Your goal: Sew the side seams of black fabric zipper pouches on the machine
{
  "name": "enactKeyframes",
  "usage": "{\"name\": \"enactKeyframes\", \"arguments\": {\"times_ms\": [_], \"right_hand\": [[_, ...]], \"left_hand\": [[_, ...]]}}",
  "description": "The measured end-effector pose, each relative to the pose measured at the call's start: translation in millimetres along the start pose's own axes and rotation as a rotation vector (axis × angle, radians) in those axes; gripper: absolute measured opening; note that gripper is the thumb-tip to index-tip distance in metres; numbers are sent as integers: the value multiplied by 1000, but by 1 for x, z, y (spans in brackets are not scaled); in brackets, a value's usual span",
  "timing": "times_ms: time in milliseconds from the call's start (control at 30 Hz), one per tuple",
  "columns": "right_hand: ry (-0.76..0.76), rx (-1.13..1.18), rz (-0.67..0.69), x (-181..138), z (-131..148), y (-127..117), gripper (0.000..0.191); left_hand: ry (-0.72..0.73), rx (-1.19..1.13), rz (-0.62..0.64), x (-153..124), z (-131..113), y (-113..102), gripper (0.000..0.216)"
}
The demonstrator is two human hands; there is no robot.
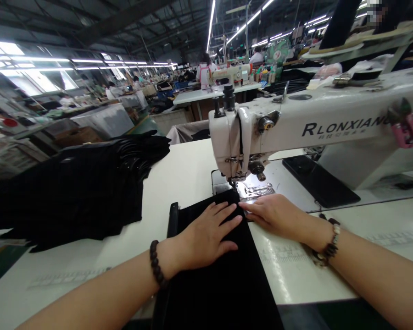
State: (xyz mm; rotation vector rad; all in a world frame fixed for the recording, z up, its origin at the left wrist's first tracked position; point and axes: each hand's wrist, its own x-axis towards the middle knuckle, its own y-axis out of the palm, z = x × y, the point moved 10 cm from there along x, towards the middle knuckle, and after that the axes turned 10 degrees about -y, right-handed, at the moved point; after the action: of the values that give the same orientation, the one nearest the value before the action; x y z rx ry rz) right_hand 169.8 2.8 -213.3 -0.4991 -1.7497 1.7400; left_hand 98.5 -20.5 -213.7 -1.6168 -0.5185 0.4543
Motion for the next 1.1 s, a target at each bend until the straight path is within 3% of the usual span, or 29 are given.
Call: {"name": "enactKeyframes", "arguments": {"times_ms": [100, 200, 267, 367, 467, 667, 867, 1100], "right_hand": [[34, -23, -3, -2, 4, -9, 30], [119, 29, 58, -24, 22, -21, 20], [170, 199, 111, -50, 45, -24, 19], [217, 599, 180, -92, 89, -13, 19], [432, 884, 93, -119, 102, 11, 19], [658, 1614, -124, -111, 124, 64, 36], [805, 1757, -133, -110, 136, 78, 28], [829, 1785, -134, -116, 139, 80, 28]], "left_hand": [[-35, 69, 72, -5, -10, -7, 51], [-29, 115, 81, -25, -43, -17, 64], [51, 110, 70, -44, -74, -17, 72], [139, 75, -30, -71, -101, -12, 45], [96, -18, -215, -91, -97, -18, 35], [12, -85, -295, -104, -90, -29, 41], [18, -53, -230, -100, -104, -10, 38], [109, -162, -194, -101, -106, -22, 32]]}}
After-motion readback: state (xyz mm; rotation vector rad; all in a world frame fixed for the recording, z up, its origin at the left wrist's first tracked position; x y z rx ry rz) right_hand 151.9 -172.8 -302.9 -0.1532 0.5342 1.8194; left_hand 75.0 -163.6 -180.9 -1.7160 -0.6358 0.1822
